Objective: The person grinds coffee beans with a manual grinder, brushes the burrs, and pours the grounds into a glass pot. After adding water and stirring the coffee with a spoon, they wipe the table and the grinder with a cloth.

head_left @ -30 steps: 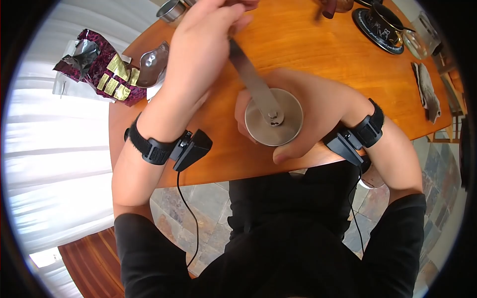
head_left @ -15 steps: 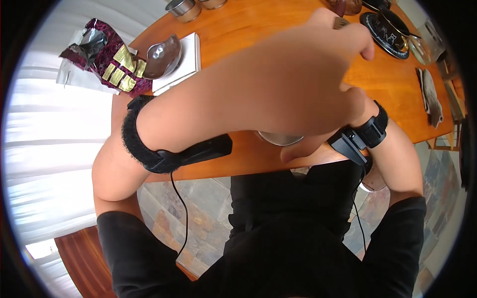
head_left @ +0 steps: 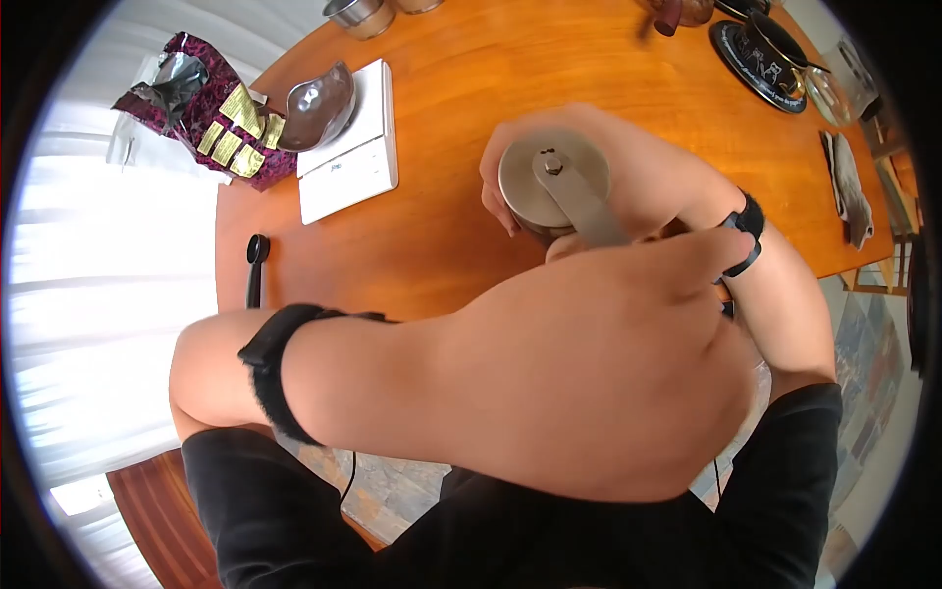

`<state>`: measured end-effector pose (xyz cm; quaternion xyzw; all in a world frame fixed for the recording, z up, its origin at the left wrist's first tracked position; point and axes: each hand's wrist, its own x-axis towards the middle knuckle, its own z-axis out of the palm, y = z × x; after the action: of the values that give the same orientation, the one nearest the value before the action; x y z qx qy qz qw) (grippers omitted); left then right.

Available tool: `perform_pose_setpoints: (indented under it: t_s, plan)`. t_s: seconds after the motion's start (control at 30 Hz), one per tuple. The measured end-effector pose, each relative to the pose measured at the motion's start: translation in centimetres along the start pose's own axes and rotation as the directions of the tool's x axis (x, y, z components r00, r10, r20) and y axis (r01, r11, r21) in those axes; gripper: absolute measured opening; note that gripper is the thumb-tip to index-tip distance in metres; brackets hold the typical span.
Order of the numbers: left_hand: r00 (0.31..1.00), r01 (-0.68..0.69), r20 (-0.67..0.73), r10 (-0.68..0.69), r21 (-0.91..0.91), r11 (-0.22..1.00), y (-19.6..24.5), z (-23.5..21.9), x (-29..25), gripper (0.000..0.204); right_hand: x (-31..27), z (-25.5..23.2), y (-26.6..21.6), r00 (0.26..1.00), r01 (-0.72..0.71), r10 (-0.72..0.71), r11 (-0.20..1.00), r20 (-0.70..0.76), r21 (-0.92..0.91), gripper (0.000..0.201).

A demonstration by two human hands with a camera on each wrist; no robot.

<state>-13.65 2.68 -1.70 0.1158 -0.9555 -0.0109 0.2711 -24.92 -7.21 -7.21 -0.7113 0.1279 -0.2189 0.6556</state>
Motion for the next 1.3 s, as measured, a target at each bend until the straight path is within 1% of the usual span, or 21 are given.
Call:
perform_pose_setpoints:
  t_s: [0.03,0.07,0.13,0.27,0.4,0.47,0.53,0.63,0.7,0.8,0.9,0.97,1.0,1.03,1.07,1.1,1.17,1.2,1.23,1.27,1.3]
  plan:
    - [0.992,-0.053,-0.104,0.064,0.106,0.993,0.0,-0.3,-0.6,0.012,0.0,-0.1,-0.2,0.998,0.056,-0.056,0.997,0.001,-0.057,0.036]
    - [0.992,-0.059,-0.101,0.069,0.105,0.993,0.4,-0.8,-1.4,0.012,0.0,0.0,-0.3,0.993,0.115,-0.115,0.986,0.004,-0.119,0.037]
    - [0.996,0.044,-0.088,-0.024,0.236,0.971,1.4,-2.3,-2.7,0.013,0.1,0.1,0.0,0.992,0.121,-0.123,0.984,-0.006,-0.130,0.036]
    - [0.999,-0.030,0.033,0.020,0.344,0.938,1.5,-5.1,-4.6,0.016,0.3,-0.4,0.9,0.987,0.155,-0.151,0.984,0.053,-0.087,0.039]
    - [0.970,0.070,0.174,-0.171,0.470,0.880,0.9,-7.8,-6.3,0.017,0.2,-0.5,0.6,0.986,0.169,-0.165,0.977,0.039,-0.134,0.039]
    - [0.953,0.087,0.197,-0.230,0.548,0.832,-0.4,-8.9,-7.1,0.017,0.1,-0.3,-0.1,0.999,0.039,-0.034,0.986,0.034,-0.160,0.049]
    - [0.905,0.239,0.138,-0.403,0.619,0.748,-2.0,-9.6,-7.9,0.010,0.2,-0.1,0.0,0.996,0.092,-0.088,0.978,0.029,-0.188,0.047]
    - [0.854,0.328,0.138,-0.502,0.605,0.725,-4.8,-10.1,-8.6,0.018,0.3,0.4,-0.1,0.987,0.160,-0.158,0.965,0.028,-0.210,0.043]
    - [0.674,0.373,0.239,-0.699,0.706,0.602,-6.1,-10.5,-7.4,0.035,0.2,0.3,-0.1,0.984,0.179,-0.178,0.963,0.021,-0.201,0.041]
    - [0.624,0.394,0.265,-0.736,0.707,0.588,-8.9,-10.1,-4.5,0.046,0.2,-0.2,-0.1,0.994,0.101,-0.093,0.980,0.055,-0.172,0.039]
    - [0.672,0.315,0.252,-0.697,0.754,0.576,-12.3,-8.4,-1.8,0.051,0.0,-0.1,0.1,0.987,0.159,-0.160,0.977,0.003,-0.141,0.031]
    - [0.679,0.353,0.265,-0.685,0.701,0.620,-13.3,-6.8,1.2,0.051,0.0,-0.3,0.2,0.984,0.176,-0.172,0.965,0.038,-0.196,0.033]
    - [0.628,0.408,0.328,-0.706,0.634,0.657,-13.8,-6.2,2.9,0.048,0.0,-0.5,-0.1,0.983,0.182,-0.180,0.961,0.028,-0.209,0.033]
    - [0.642,0.395,0.322,-0.696,0.639,0.660,-13.7,-5.4,4.2,0.048,-0.1,-0.7,-0.5,0.996,0.083,-0.075,0.985,0.057,-0.149,0.033]
    - [0.705,0.297,0.375,-0.601,0.614,0.732,-13.4,-4.4,5.4,0.046,-0.2,-0.8,-0.8,0.995,-0.024,0.032,0.996,0.096,-0.087,0.033]
    - [0.752,0.198,0.427,-0.502,0.580,0.790,-12.9,-3.4,6.3,0.044,-0.2,-0.6,-0.8,0.995,-0.022,0.031,0.995,0.094,-0.093,0.033]
    - [0.811,-0.011,0.511,-0.286,0.502,0.865,-12.0,-1.9,7.9,0.041,-0.1,-0.5,-0.6,0.993,0.114,-0.107,0.983,0.053,-0.146,0.032]
    - [0.819,-0.114,0.545,-0.178,0.459,0.881,-11.5,-1.6,8.4,0.039,-0.2,-0.6,-0.6,0.992,0.116,-0.108,0.981,0.059,-0.155,0.032]
    - [0.814,-0.216,0.577,-0.070,0.413,0.885,-11.0,-1.7,8.7,0.038,-0.4,-0.7,-0.5,0.997,0.081,-0.083,0.930,0.011,-0.358,0.029]
    - [0.815,-0.211,0.574,-0.078,0.419,0.883,-10.2,-1.9,8.3,0.038,-0.6,-0.7,-0.4,0.997,0.035,-0.068,0.840,-0.040,-0.542,0.027]
    - [0.795,-0.195,0.602,-0.076,0.372,0.907,-8.7,-2.1,7.8,0.032,-0.5,-0.7,-0.3,0.997,0.040,-0.069,0.837,-0.033,-0.545,0.027]
